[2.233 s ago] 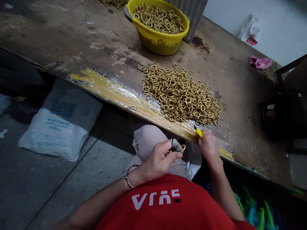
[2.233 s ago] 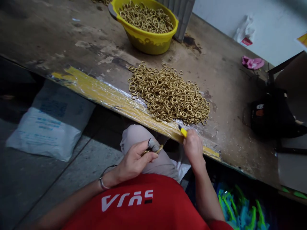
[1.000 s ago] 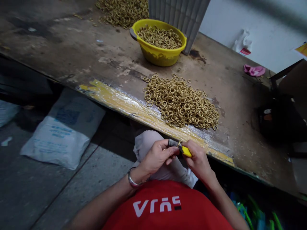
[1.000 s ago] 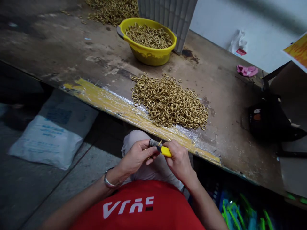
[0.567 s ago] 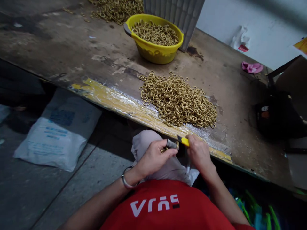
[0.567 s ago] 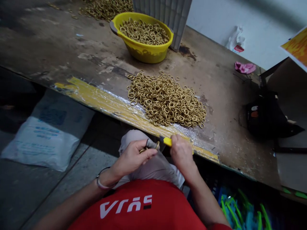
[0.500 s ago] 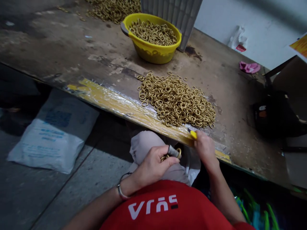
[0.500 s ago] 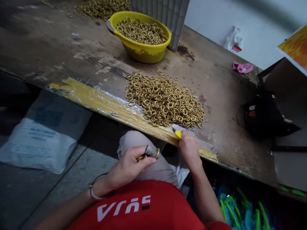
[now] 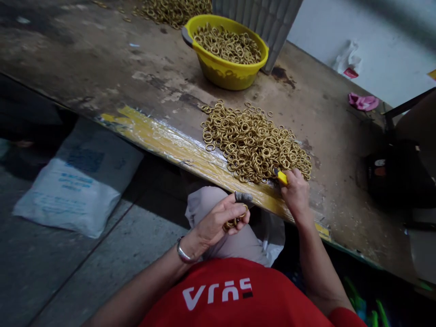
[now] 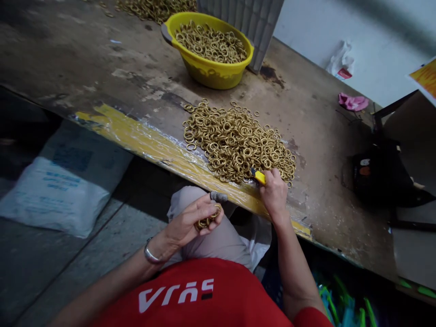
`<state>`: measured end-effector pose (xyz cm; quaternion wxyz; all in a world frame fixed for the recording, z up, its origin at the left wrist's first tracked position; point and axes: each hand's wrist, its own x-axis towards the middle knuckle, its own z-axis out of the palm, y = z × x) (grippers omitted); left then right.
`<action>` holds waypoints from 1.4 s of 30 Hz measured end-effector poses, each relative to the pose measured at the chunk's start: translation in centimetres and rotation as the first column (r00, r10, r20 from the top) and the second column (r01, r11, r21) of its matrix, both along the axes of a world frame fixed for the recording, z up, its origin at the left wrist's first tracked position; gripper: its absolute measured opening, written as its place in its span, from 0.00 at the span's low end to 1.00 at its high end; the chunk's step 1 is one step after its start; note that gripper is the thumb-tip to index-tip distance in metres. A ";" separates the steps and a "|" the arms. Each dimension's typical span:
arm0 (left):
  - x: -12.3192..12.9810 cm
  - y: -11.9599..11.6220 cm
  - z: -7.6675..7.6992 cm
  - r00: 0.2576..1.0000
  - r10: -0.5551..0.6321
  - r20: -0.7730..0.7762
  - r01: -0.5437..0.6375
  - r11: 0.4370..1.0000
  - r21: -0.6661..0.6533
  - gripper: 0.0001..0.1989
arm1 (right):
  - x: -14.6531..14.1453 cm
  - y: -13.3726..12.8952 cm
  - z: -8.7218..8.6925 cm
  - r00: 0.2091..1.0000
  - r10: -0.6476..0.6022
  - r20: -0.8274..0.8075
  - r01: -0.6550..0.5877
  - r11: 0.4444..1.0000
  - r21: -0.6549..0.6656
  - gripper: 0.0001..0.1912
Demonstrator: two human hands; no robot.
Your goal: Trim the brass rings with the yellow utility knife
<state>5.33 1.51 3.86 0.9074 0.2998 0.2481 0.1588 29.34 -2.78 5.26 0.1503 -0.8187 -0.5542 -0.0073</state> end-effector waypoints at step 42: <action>0.1 -0.7 1.2 0.925 0.222 -0.308 0.040 0.749 0.661 0.08 | -6.8 -4.8 0.5 0.987 0.129 0.094 -0.083 0.919 -0.386 0.05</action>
